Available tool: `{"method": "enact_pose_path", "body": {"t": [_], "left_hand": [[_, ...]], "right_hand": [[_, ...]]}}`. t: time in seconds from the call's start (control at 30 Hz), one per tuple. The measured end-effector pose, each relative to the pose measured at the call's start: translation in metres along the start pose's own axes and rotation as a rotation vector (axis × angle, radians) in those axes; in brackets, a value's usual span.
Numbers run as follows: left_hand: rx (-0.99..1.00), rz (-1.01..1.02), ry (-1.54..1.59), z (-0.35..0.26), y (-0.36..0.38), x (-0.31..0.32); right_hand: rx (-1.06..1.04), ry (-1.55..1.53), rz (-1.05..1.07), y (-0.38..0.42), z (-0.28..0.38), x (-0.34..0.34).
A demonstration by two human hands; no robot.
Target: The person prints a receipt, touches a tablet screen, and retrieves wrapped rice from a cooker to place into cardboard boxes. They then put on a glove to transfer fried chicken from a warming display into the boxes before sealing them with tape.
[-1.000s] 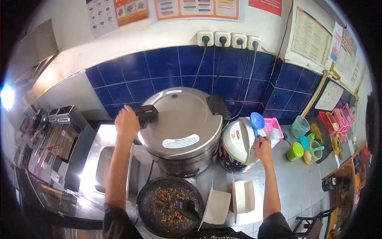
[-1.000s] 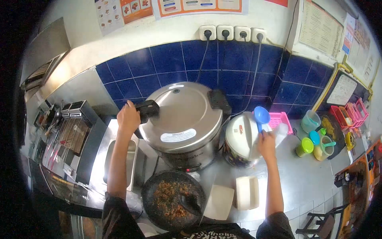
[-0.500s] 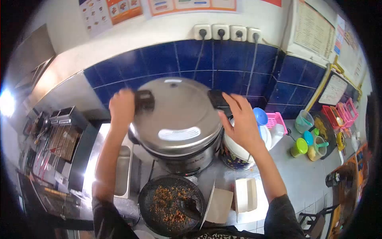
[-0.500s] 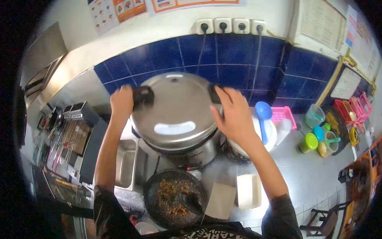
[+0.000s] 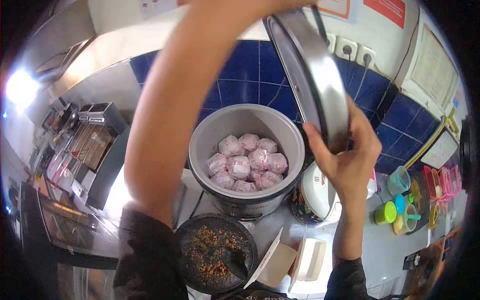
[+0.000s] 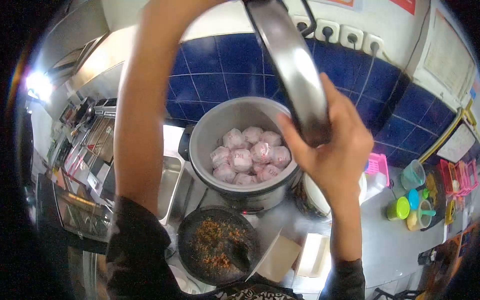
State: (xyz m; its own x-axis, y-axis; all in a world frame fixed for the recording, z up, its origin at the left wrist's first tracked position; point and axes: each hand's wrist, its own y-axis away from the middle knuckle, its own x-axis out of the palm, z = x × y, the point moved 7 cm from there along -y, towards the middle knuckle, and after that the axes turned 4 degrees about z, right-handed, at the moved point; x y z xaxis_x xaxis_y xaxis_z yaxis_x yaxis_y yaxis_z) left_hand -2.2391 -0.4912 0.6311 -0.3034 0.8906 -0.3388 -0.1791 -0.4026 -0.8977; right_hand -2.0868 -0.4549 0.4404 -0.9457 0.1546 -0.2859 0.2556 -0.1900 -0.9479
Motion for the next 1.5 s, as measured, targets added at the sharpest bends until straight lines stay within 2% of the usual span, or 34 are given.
{"method": "enact_pose_path", "body": {"t": [0.07,0.13,0.17,0.2,0.23,0.27,0.3,0.37,0.4,0.47,0.73,0.8,0.83,0.87,0.93,0.97,1.07,1.1,1.17,1.3,1.43,1.5], "left_hand": [[-0.078,-0.307,0.449,0.022,0.045,-0.025],[-0.321,0.055,0.353,0.016,0.121,0.010],[-0.327,0.433,0.395,0.007,0.151,0.052],[-0.223,0.669,0.348,-0.008,0.191,0.087],[-0.083,0.800,0.469,-0.014,0.253,0.139],[-0.200,1.302,0.371,-0.019,0.316,0.188],[-0.188,1.558,0.304,-0.031,0.342,0.194],[0.067,1.671,0.194,-0.038,0.397,0.228],[0.061,1.664,0.191,-0.039,0.414,0.242],[0.127,1.790,0.372,-0.052,0.434,0.250],[0.064,1.774,0.299,-0.032,0.422,0.259],[-0.124,1.919,0.390,-0.018,0.386,0.241],[-0.309,1.868,0.573,-0.018,0.362,0.222],[-0.314,1.873,0.573,-0.017,0.382,0.236],[-0.229,1.694,0.681,-0.021,0.417,0.274],[-0.251,1.823,0.598,-0.037,0.408,0.256],[-0.205,1.718,0.458,-0.063,0.425,0.261],[-0.261,1.676,0.381,-0.065,0.423,0.256],[-0.305,1.671,0.401,-0.060,0.427,0.268],[-0.405,1.677,0.379,-0.059,0.424,0.270],[-0.368,1.639,0.404,-0.052,0.431,0.279],[-0.369,1.544,0.436,-0.044,0.415,0.268]], "right_hand": [[0.158,-0.014,0.029,-0.002,-0.018,-0.012],[0.250,0.014,0.025,-0.005,-0.030,-0.026],[0.290,-0.008,0.013,-0.005,-0.036,-0.031],[0.325,-0.035,0.015,-0.005,-0.042,-0.034],[0.288,-0.103,0.003,-0.004,-0.049,-0.034],[0.282,-0.105,0.004,-0.004,-0.050,-0.035],[0.329,-0.095,0.015,-0.003,-0.053,-0.037],[0.392,-0.087,0.016,-0.003,-0.057,-0.040],[0.383,-0.090,0.014,-0.003,-0.059,-0.040],[0.358,-0.146,-0.039,-0.002,-0.062,-0.041],[0.303,-0.125,-0.042,-0.002,-0.061,-0.040],[0.290,-0.111,-0.019,-0.003,-0.059,-0.041],[0.304,-0.114,-0.015,-0.003,-0.059,-0.041],[0.315,-0.120,-0.011,-0.002,-0.059,-0.040],[0.335,-0.130,-0.029,-0.001,-0.062,-0.039],[0.354,-0.132,-0.048,-0.001,-0.064,-0.039],[0.335,-0.140,-0.070,-0.001,-0.066,-0.041],[0.332,-0.136,-0.070,-0.001,-0.066,-0.042],[0.379,-0.174,-0.069,0.000,-0.068,-0.042],[0.342,-0.125,-0.025,-0.002,-0.064,-0.043],[0.276,-0.083,-0.026,-0.003,-0.057,-0.041],[0.215,-0.041,-0.029,-0.004,-0.053,-0.037]]}}
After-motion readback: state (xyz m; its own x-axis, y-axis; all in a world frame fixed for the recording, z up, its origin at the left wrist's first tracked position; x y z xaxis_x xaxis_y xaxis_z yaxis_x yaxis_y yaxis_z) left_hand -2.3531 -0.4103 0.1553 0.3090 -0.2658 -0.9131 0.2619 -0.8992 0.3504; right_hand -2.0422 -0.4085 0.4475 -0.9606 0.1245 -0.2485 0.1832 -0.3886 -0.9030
